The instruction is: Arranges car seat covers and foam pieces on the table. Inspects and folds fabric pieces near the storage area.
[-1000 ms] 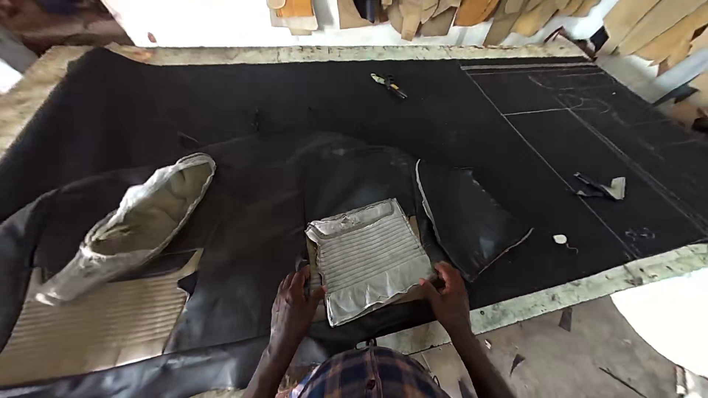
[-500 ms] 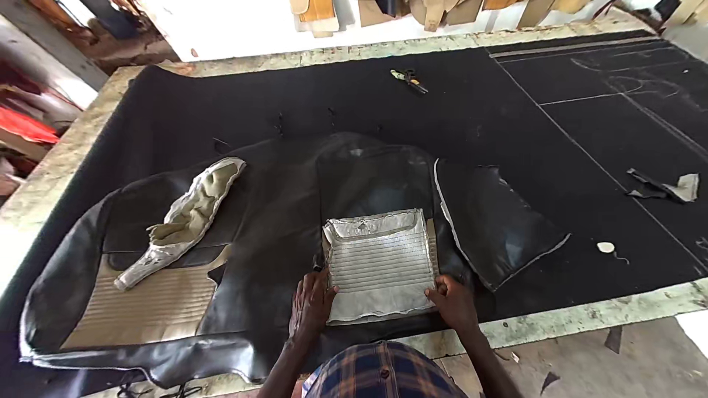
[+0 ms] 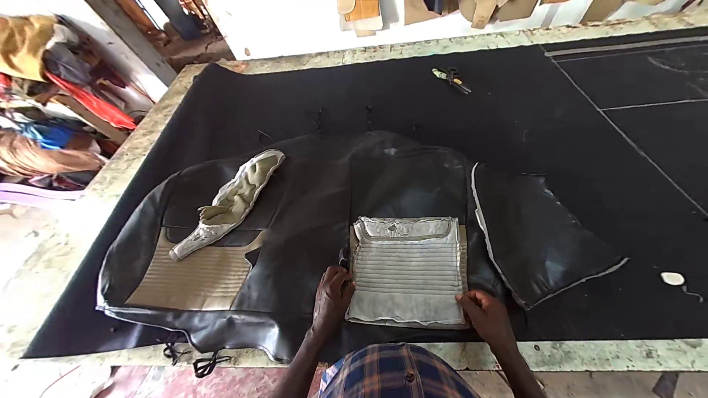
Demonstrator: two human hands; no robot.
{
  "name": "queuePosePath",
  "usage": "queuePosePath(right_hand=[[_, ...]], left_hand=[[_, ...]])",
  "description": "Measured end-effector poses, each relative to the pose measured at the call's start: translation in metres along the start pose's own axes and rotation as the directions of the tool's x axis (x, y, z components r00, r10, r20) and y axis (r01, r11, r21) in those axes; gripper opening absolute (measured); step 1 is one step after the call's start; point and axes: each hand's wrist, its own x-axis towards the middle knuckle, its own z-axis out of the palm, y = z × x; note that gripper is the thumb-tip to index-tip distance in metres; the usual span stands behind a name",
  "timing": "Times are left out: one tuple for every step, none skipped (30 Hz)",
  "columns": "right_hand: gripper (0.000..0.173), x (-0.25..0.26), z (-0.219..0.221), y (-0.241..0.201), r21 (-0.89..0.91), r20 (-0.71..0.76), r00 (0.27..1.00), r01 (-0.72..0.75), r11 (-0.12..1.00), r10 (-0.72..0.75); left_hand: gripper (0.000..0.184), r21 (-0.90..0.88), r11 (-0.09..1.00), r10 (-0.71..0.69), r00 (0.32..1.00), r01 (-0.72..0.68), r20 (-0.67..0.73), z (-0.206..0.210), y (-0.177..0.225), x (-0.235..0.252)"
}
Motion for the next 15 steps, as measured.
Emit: queuePosePath(right_hand=[[0.025,0.000,-0.001,-0.001,-0.022,0.011,1.000,-0.007,1.000,0.008],[0.025,-0.001,-0.001,-0.003,-0.036,0.025,0.999,-0.020,0.999,0.021],[0.025,-0.002,-0.001,-0.004,-0.049,0.035,0.999,-0.033,0.998,0.035],[0.025,-0.002,-0.001,-0.005,-0.063,0.042,0.998,-0.041,0.997,0.044],[0.024,-0.003,-0.002,-0.005,-0.077,0.049,0.997,-0.051,0.996,0.055],[0.024,-0.003,-0.003,-0.006,-0.091,0.060,0.996,-0.056,0.994,0.062],[0.024,-0.002,-0.004,-0.006,-0.101,0.072,0.995,-0.058,0.993,0.065],[0.024,-0.002,-0.005,-0.008,-0.109,0.088,0.993,-0.064,0.992,0.074],[0.024,-0.001,-0.006,-0.008,-0.114,0.103,0.991,-0.071,0.991,0.083],[0.024,0.000,-0.006,-0.009,-0.111,0.113,0.990,-0.077,0.991,0.090],[0.025,0.001,-0.006,-0.009,-0.109,0.118,0.989,-0.081,0.991,0.094],[0.026,0.001,-0.007,-0.009,-0.110,0.128,0.987,-0.085,0.990,0.099],[0.028,0.001,-0.009,-0.010,-0.120,0.140,0.984,-0.091,0.989,0.107],[0.030,0.001,-0.012,-0.012,-0.141,0.145,0.982,-0.097,0.985,0.117],[0.033,0.000,-0.016,-0.018,-0.176,0.130,0.983,-0.103,0.979,0.127]], left_hand=[[0.014,0.000,1.000,-0.011,1.000,0.011,0.003,-0.001,0.003,0.000],[0.012,0.004,1.000,-0.016,1.000,0.016,0.006,-0.002,0.006,0.000],[0.011,0.005,1.000,-0.016,1.000,0.016,0.006,-0.003,0.008,-0.001],[0.010,0.007,1.000,-0.013,1.000,0.013,0.007,-0.004,0.010,-0.003],[0.009,0.006,1.000,-0.005,1.000,0.005,0.003,-0.004,0.010,-0.005],[0.009,0.002,1.000,0.002,1.000,-0.002,-0.003,-0.003,0.010,-0.008],[0.009,-0.001,1.000,0.005,1.000,-0.005,-0.008,-0.004,0.010,-0.010],[0.009,-0.004,1.000,0.001,1.000,-0.001,-0.014,-0.004,0.011,-0.011],[0.009,-0.008,1.000,-0.006,1.000,0.006,-0.018,-0.005,0.011,-0.011],[0.009,-0.013,1.000,-0.013,1.000,0.013,-0.022,-0.005,0.012,-0.011],[0.008,-0.018,1.000,-0.020,0.999,0.019,-0.027,-0.006,0.014,-0.010],[0.007,-0.022,0.999,-0.024,0.999,0.023,-0.036,-0.006,0.015,-0.010],[0.007,-0.022,0.999,-0.024,0.998,0.023,-0.051,-0.006,0.018,-0.009],[0.013,-0.008,1.000,-0.020,0.998,0.019,-0.063,-0.007,0.024,-0.009],[0.022,0.032,0.999,0.004,0.997,-0.001,-0.077,-0.009,0.031,-0.007]])
